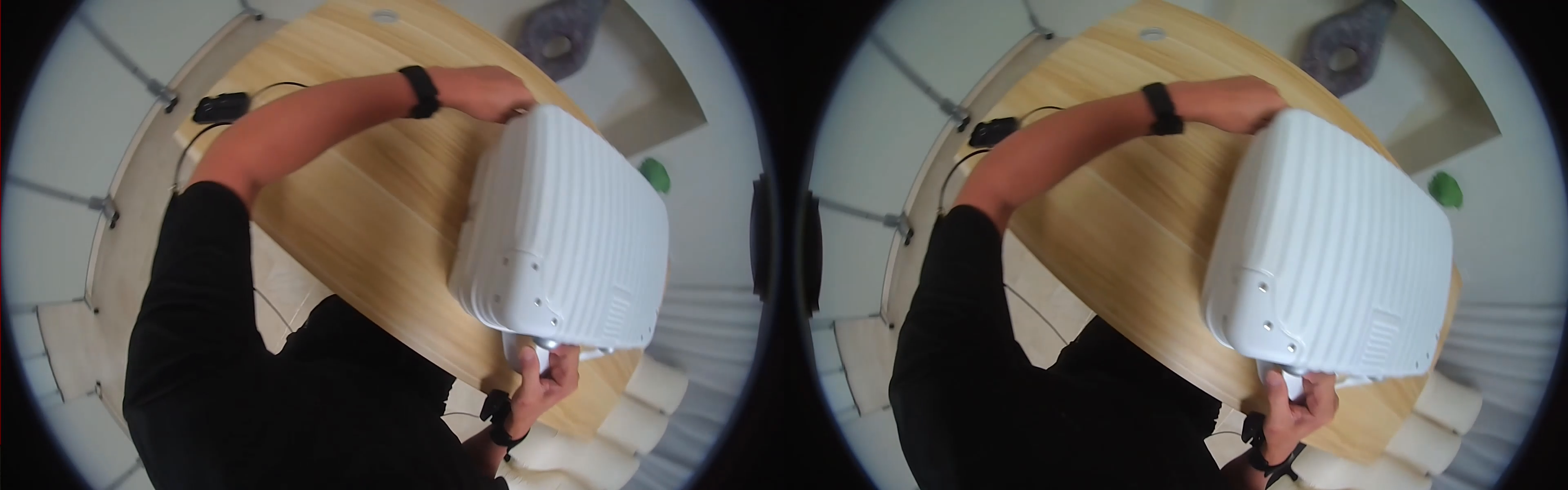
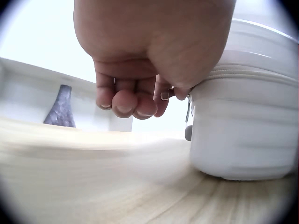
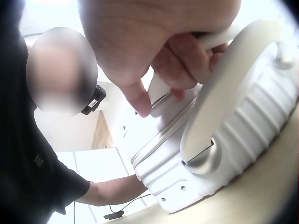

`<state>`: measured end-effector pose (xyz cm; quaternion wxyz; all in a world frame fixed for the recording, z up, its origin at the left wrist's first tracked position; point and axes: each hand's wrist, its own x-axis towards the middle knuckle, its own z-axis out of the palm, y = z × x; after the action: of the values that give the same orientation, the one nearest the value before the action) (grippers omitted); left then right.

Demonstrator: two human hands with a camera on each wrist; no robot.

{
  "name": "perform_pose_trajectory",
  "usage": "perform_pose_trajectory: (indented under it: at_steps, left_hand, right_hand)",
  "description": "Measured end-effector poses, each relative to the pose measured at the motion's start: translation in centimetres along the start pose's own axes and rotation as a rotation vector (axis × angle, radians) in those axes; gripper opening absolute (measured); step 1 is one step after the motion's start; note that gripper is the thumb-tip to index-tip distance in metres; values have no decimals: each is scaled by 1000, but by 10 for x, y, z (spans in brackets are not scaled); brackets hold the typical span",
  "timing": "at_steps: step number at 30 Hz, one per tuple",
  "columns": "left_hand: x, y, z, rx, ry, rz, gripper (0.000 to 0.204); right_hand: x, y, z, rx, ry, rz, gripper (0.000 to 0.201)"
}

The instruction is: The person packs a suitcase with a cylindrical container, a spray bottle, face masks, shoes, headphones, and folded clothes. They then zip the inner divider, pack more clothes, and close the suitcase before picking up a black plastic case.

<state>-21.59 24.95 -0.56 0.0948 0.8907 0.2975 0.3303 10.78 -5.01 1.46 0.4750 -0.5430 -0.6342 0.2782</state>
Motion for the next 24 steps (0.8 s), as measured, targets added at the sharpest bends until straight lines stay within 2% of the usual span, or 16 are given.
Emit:
perform_pose_trajectory:
  at_steps: [2,6,8,9,11,12,14,15,16,18,19,20,22,23,24]
  left_hand:
    - [1,4,0,-22,-83,-73,24]
    - [-1,8,-6,67,-193,-224,25]
    - [0,3,-3,38,-28,-239,25]
    - [2,2,-5,32,-28,-223,25]
    - [7,6,-17,140,102,-260,24]
    - [11,13,-28,174,52,-343,26]
    - [10,0,-26,-95,297,-334,37]
    - [10,11,-31,-137,369,-447,42]
    - [16,14,-38,-192,317,-624,44]
    - [17,9,-41,-475,311,-713,44]
    - [14,7,-45,-493,292,-689,48]
    - [16,18,-47,-503,279,-672,51]
    - [19,40,-35,-517,292,-642,56]
    - [18,50,-31,-533,330,-628,60]
    - [18,58,-29,-539,318,-619,60]
  right_hand:
    - [-3,5,-3,2,-17,10,35]
    - [2,-14,10,1,18,75,31]
    - [1,-34,19,5,-32,135,27]
    - [2,-41,21,9,-73,197,26]
    - [8,-45,26,4,-116,174,28]
    - [11,-49,31,4,-98,180,30]
    - [20,-57,36,-34,-131,102,29]
    - [27,-71,37,-88,-158,103,28]
    - [34,-81,34,-137,-189,108,28]
    - [40,-89,29,-104,-266,112,28]
    - [46,-109,25,-149,-332,194,29]
    - [48,-111,18,-145,-302,206,29]
    - [51,-105,2,-115,-354,-49,27]
    - [52,-108,-13,34,-305,-27,26]
    - [59,-110,-32,59,-147,-150,15]
